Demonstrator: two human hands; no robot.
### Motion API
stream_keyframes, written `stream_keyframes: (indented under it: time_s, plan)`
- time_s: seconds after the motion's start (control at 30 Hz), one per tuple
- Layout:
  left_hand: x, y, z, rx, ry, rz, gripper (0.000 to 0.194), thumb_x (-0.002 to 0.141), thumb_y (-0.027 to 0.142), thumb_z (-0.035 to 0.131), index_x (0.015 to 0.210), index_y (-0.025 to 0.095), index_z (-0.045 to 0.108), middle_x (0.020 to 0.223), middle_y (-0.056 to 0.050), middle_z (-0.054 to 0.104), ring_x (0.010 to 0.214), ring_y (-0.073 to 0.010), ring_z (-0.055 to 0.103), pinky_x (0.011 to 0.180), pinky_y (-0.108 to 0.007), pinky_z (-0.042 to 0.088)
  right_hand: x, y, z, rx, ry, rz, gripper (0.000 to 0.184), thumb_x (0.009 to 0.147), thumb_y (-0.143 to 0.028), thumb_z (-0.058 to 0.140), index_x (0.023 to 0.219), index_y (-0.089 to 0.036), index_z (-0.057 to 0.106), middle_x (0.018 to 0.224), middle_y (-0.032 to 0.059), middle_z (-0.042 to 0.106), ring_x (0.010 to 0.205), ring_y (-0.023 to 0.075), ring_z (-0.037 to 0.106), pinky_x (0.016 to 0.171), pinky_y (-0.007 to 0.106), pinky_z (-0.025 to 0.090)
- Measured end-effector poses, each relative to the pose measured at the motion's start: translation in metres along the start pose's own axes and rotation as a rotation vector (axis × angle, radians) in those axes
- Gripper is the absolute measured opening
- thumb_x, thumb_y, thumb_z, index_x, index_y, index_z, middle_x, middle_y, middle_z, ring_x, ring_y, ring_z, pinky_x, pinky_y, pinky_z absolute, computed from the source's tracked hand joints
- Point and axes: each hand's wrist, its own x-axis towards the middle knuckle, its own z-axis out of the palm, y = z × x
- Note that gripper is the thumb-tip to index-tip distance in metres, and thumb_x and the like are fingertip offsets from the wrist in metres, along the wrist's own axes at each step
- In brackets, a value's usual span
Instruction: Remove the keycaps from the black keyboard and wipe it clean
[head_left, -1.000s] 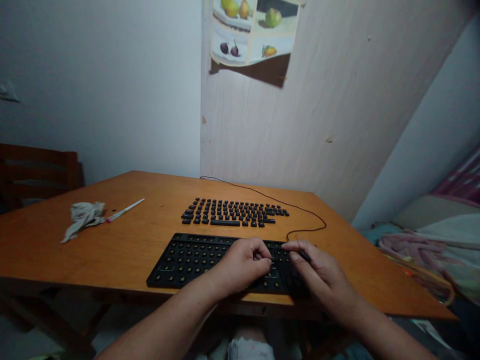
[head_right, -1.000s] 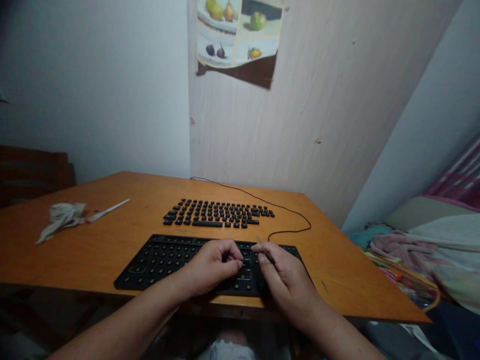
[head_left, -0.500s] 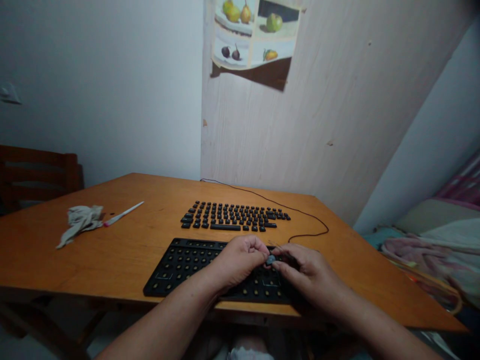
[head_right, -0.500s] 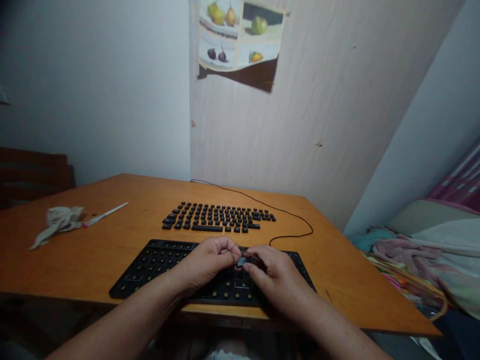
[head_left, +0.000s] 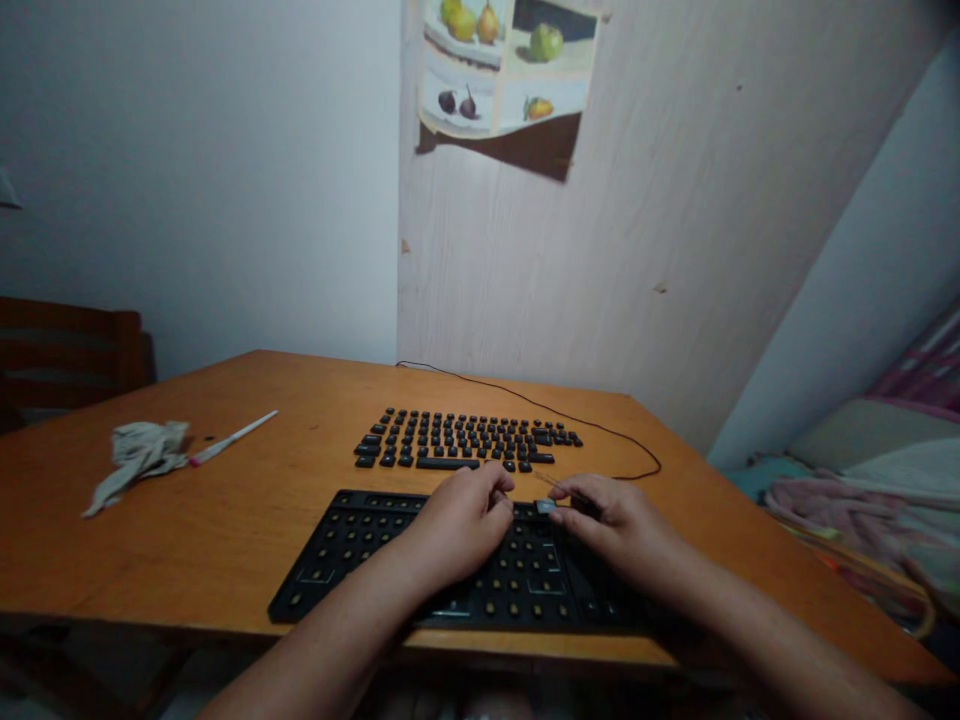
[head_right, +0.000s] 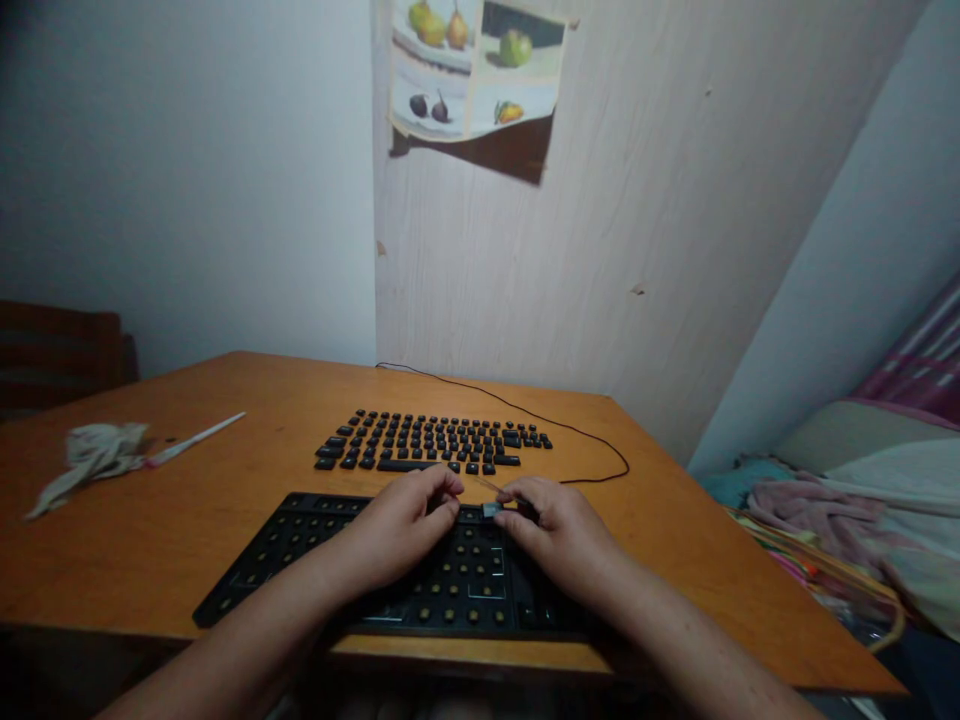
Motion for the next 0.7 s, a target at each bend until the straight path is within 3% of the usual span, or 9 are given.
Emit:
stream_keyframes:
  time_s: [0.13, 0.33, 0.57, 0.7]
  plan:
    - [-0.003, 0.000, -0.007, 0.287, 0.023, 0.016, 0.015, 0.086, 0.026, 0.050, 0.091, 0.020, 0.063, 0.090, -0.007, 0.066, 0.091, -0.0236, 0.057, 0.077, -0.033, 0.042, 0.022, 0.037, -0.002, 0.008, 0.020, 0.135, 0.019, 0.081, -0.038, 0.064, 0.089, -0.022, 0.071, 0.074, 0.0012, 0.068, 0.066, 0.0173, 0.059, 0.063, 0.029, 0.043]
    - [-0.008, 0.003, -0.002, 0.429, -0.023, 0.004, 0.017, 0.087, 0.027, 0.049, 0.085, 0.020, 0.064, 0.087, -0.008, 0.067, 0.090, -0.0252, 0.057, 0.079, -0.036, 0.042, 0.052, 0.081, -0.001, -0.004, 0.049, 0.234, 0.020, 0.073, -0.037, 0.069, 0.084, -0.021, 0.072, 0.071, 0.0011, 0.068, 0.068, 0.0182, 0.059, 0.064, 0.029, 0.044]
    - [-0.013, 0.004, -0.002, 0.450, -0.024, -0.005, 0.016, 0.086, 0.027, 0.049, 0.087, 0.021, 0.065, 0.090, -0.008, 0.067, 0.091, -0.0260, 0.056, 0.080, -0.037, 0.042, 0.059, 0.101, 0.020, -0.023, 0.022, 0.305, 0.023, 0.075, -0.038, 0.066, 0.088, -0.020, 0.071, 0.058, -0.0008, 0.062, 0.052, 0.0147, 0.052, 0.051, 0.026, 0.039]
    - [-0.014, 0.004, -0.002, 0.449, -0.029, -0.011, 0.016, 0.086, 0.027, 0.050, 0.088, 0.021, 0.065, 0.089, -0.008, 0.066, 0.091, -0.0263, 0.055, 0.079, -0.037, 0.042, 0.061, 0.103, 0.024, -0.036, -0.006, 0.288, 0.021, 0.075, -0.036, 0.066, 0.087, -0.020, 0.072, 0.068, 0.0005, 0.066, 0.061, 0.0152, 0.057, 0.056, 0.025, 0.041]
